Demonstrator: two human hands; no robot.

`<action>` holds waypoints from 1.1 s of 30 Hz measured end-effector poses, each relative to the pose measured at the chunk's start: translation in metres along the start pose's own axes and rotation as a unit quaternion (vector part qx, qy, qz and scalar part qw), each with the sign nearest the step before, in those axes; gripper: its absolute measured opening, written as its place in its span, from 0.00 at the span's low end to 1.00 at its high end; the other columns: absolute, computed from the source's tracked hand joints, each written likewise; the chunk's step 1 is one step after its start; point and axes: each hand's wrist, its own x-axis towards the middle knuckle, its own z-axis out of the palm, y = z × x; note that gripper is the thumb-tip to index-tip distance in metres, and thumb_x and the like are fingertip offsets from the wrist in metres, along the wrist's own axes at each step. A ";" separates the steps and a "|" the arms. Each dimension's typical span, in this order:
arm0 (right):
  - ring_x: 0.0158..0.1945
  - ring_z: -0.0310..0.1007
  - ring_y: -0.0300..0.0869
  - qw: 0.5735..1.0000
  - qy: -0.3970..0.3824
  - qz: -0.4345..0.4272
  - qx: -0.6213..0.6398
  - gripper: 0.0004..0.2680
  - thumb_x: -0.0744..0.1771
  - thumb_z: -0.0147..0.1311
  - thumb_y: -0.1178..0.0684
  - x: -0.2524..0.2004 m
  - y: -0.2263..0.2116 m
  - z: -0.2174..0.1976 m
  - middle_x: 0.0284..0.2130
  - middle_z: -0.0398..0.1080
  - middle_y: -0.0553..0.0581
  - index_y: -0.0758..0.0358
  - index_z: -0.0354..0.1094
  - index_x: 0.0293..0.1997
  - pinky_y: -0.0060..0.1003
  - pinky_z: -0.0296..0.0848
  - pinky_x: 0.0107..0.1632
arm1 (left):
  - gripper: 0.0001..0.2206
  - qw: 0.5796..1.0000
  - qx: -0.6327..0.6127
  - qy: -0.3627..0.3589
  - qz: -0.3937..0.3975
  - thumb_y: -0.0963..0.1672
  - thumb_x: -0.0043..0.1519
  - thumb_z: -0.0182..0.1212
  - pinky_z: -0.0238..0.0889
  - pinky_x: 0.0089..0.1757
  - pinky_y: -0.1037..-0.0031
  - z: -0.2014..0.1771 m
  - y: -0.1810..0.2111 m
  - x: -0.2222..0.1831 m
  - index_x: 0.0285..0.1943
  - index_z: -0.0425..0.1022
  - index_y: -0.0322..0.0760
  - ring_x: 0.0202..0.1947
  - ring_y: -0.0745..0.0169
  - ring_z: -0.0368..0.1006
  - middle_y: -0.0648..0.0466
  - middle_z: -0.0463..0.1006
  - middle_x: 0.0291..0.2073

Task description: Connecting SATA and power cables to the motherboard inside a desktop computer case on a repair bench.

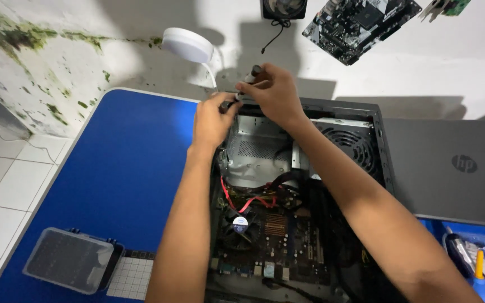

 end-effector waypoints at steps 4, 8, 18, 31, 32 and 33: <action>0.41 0.83 0.51 0.999 0.019 -0.015 -0.023 0.11 0.66 0.69 0.49 0.000 -0.001 0.008 0.35 0.78 0.60 0.63 0.71 0.41 0.52 0.81 0.41 | 0.06 0.997 -0.074 0.011 0.032 0.45 0.59 0.73 0.76 0.41 0.64 -0.001 -0.007 -0.002 0.44 0.85 0.50 0.41 0.46 0.81 0.53 0.84 0.39; 0.36 0.82 0.48 0.998 0.011 -0.031 -0.055 0.11 0.66 0.68 0.50 0.006 -0.011 0.009 0.29 0.75 0.57 0.62 0.67 0.35 0.45 0.80 0.35 | 0.08 0.993 -0.085 -0.021 0.084 0.45 0.64 0.65 0.72 0.40 0.65 -0.005 -0.009 -0.002 0.48 0.84 0.42 0.41 0.49 0.78 0.50 0.82 0.40; 0.26 0.60 0.36 0.986 -0.037 -0.029 -0.160 0.16 0.65 0.72 0.48 0.029 -0.009 0.016 0.21 0.66 0.48 0.56 0.61 0.26 0.36 0.63 0.32 | 0.11 0.987 -0.098 -0.076 0.102 0.44 0.71 0.51 0.62 0.39 0.65 -0.016 -0.002 -0.008 0.51 0.79 0.34 0.36 0.58 0.69 0.51 0.75 0.41; 0.53 0.82 0.43 0.977 -0.149 -0.128 -0.085 0.12 0.70 0.49 0.59 0.042 -0.051 0.001 0.56 0.76 0.55 0.61 0.72 0.60 0.36 0.77 0.47 | 0.11 0.989 -0.126 -0.028 0.078 0.44 0.70 0.52 0.58 0.39 0.71 -0.010 -0.008 -0.005 0.36 0.75 0.37 0.28 0.60 0.65 0.54 0.64 0.25; 0.41 0.69 0.38 0.977 -0.163 -0.122 -0.071 0.09 0.71 0.51 0.58 0.043 -0.053 0.000 0.40 0.66 0.50 0.61 0.71 0.57 0.34 0.70 0.41 | 0.11 0.988 -0.124 -0.027 0.090 0.45 0.70 0.52 0.57 0.38 0.71 -0.008 -0.010 -0.003 0.38 0.75 0.36 0.29 0.59 0.63 0.53 0.64 0.26; 0.29 0.57 0.34 0.976 -0.177 -0.112 -0.055 0.07 0.71 0.54 0.58 0.040 -0.054 0.000 0.24 0.56 0.45 0.62 0.70 0.55 0.31 0.63 0.36 | 0.11 0.987 -0.121 -0.029 0.098 0.45 0.71 0.52 0.57 0.38 0.71 -0.006 -0.014 -0.005 0.39 0.74 0.35 0.29 0.59 0.61 0.53 0.64 0.28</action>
